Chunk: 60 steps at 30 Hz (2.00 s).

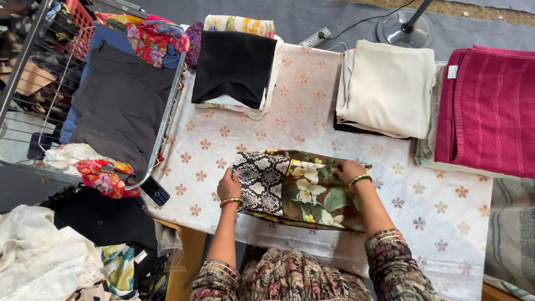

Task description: Folding various garments including a floral dress, white pants, and a black shirt on a table.

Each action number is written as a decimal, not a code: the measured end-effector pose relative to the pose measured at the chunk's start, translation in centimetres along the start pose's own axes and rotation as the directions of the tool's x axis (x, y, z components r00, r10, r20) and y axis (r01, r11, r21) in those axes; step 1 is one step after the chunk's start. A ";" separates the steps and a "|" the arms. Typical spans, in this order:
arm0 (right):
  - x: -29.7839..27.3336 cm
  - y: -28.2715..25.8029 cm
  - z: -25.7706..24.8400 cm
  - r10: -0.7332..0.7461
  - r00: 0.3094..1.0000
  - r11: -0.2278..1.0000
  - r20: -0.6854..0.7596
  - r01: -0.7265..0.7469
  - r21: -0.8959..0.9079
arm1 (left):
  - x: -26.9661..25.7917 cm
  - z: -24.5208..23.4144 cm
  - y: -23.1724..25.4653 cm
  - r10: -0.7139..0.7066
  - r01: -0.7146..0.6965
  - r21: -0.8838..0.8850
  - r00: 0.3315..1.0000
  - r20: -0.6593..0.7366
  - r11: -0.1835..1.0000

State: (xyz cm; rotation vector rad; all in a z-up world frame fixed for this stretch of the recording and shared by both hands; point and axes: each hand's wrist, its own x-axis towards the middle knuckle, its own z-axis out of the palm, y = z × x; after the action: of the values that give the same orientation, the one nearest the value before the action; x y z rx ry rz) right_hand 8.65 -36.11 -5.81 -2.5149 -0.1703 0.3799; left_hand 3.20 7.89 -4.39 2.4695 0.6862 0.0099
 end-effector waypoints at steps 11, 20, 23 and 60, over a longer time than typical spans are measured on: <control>-7.3 -5.5 -0.4 -0.160 0.800 0.978 -0.579 0.050 -0.202 | -2.0 0.0 -1.4 0.323 -0.310 0.252 0.946 -0.013 0.917; -16.5 -8.3 8.9 -0.313 0.946 0.900 -0.081 0.268 -0.344 | -1.0 0.8 -3.1 0.424 -0.413 0.222 0.906 -0.004 0.883; -16.7 -8.7 8.7 -0.348 0.925 0.899 -0.152 0.283 -0.334 | -1.5 -0.2 -2.3 0.303 -0.315 0.293 0.949 0.086 0.903; -13.5 -2.3 4.3 0.084 0.974 -0.186 0.211 -0.192 0.964 | -15.7 4.8 16.8 0.564 -0.387 -0.576 0.810 0.160 0.719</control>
State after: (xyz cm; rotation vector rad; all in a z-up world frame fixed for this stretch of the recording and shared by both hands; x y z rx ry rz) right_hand -5.64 -34.67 -4.74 -0.7906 0.3326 0.4252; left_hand -1.77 -13.96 2.67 1.9730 -0.1290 -0.0121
